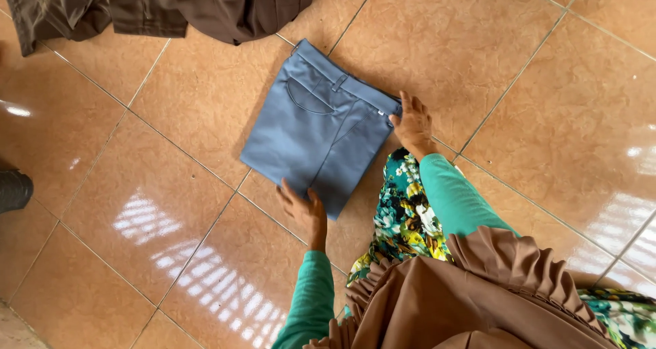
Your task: Folding grey trousers and stacking them neatly on the floor.
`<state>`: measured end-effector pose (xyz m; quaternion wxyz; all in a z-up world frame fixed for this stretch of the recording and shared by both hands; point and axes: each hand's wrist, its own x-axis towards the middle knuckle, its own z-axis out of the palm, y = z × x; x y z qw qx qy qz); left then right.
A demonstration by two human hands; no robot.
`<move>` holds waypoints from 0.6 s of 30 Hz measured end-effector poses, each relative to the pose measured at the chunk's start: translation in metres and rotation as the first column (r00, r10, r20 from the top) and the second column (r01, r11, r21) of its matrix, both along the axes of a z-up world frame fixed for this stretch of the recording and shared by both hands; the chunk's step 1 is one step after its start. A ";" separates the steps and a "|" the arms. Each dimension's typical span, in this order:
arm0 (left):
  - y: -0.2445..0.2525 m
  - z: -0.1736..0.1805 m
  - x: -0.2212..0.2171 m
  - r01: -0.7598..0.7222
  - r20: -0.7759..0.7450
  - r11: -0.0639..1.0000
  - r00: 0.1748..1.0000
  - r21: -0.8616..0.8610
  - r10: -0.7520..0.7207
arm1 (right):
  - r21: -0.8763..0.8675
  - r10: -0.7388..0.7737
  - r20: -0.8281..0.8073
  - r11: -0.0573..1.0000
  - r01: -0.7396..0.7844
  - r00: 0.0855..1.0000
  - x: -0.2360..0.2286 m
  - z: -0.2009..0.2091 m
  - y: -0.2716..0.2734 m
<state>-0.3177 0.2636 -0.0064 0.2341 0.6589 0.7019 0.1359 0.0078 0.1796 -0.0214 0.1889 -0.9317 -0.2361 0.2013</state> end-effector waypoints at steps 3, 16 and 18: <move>0.005 0.037 0.043 0.224 -0.011 0.961 0.974 0.165 -0.225 | -0.009 0.201 0.281 0.978 -0.207 0.938 -0.020 0.027 0.003; -0.009 0.027 0.174 0.618 -0.087 0.782 0.786 0.079 -0.613 | -0.019 0.288 0.273 0.956 -0.294 0.918 -0.023 0.039 -0.030; -0.023 0.028 0.201 0.667 -0.085 0.742 0.745 0.068 -0.662 | 0.027 0.238 0.315 0.965 -0.259 0.919 -0.008 0.047 -0.054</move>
